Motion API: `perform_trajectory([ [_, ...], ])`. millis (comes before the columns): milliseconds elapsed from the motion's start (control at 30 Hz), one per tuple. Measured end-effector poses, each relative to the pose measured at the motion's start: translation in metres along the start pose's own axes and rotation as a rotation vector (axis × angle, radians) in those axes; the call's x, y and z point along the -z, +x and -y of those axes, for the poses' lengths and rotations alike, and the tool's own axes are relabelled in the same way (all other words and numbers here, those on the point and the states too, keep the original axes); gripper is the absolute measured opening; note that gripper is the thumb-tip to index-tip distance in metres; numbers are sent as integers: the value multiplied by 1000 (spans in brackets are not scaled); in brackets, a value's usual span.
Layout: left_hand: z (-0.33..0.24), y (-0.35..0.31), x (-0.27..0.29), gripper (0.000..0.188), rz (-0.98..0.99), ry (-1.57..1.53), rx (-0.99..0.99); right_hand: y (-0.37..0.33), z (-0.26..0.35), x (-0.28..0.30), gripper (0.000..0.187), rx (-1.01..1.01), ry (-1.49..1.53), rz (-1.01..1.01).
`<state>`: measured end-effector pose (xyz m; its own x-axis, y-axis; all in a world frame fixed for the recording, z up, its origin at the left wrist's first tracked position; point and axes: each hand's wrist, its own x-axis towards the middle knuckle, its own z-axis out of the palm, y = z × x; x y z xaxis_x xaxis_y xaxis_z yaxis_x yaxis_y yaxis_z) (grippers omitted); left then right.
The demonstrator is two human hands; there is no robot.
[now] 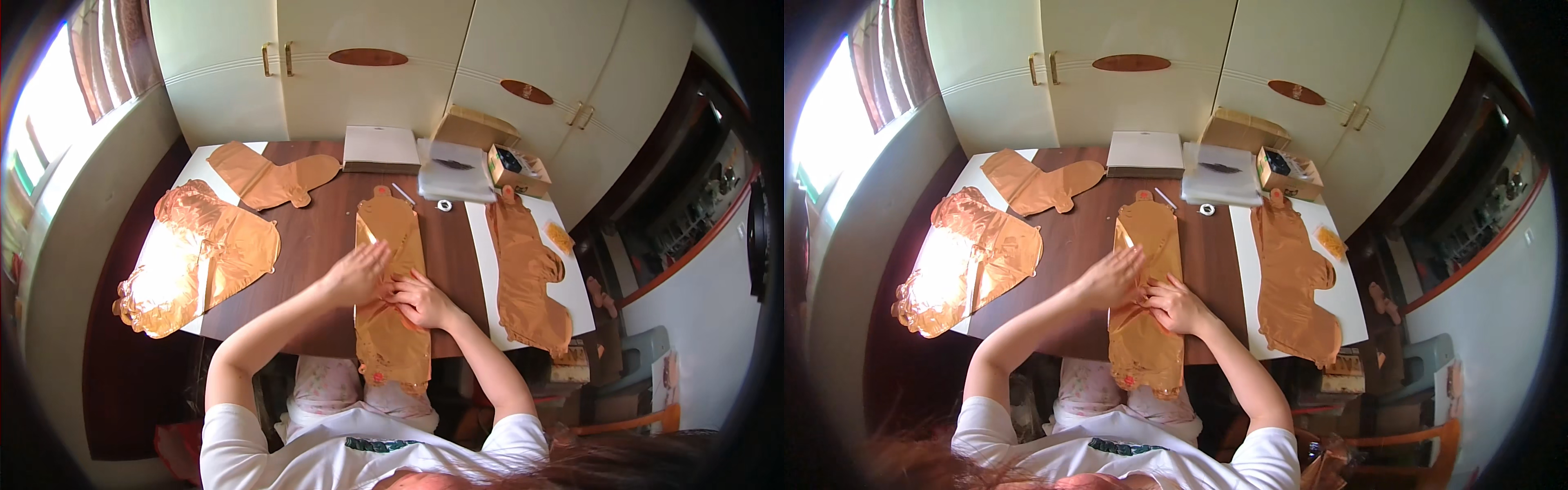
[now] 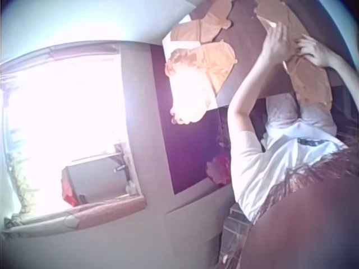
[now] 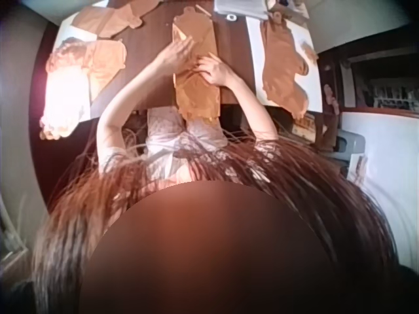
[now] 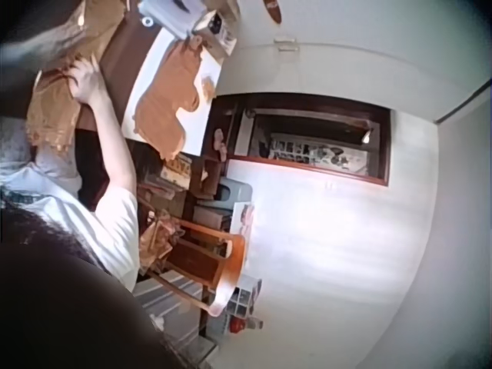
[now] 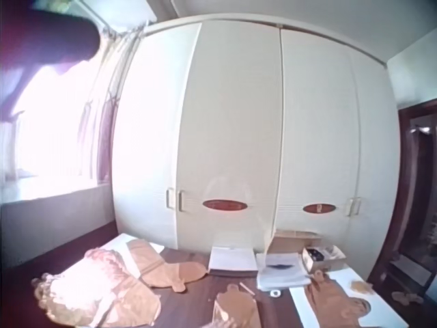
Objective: Folding and smoothing out large letter-shaped foil balloons on a desk.
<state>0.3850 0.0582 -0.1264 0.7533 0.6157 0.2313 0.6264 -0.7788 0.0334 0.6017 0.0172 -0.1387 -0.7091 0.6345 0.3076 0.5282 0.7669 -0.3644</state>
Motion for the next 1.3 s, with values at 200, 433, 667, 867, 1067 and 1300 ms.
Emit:
perform_trajectory([
  [200,-1,-8,-2,87,66,-5,93,1,-2,0,25,34,0,-11],
  [433,51,14,-7,100,124,35,295,3,3,1,21,13,40,-12],
  [667,56,13,2,103,180,46,365,2,4,2,23,12,43,-14],
  [867,43,-11,14,94,182,97,201,2,6,5,27,46,74,32],
  [1067,30,-27,11,102,93,-53,-89,3,5,6,27,23,70,66],
  [1300,28,-28,20,119,158,-23,-93,3,6,7,27,13,104,65],
])
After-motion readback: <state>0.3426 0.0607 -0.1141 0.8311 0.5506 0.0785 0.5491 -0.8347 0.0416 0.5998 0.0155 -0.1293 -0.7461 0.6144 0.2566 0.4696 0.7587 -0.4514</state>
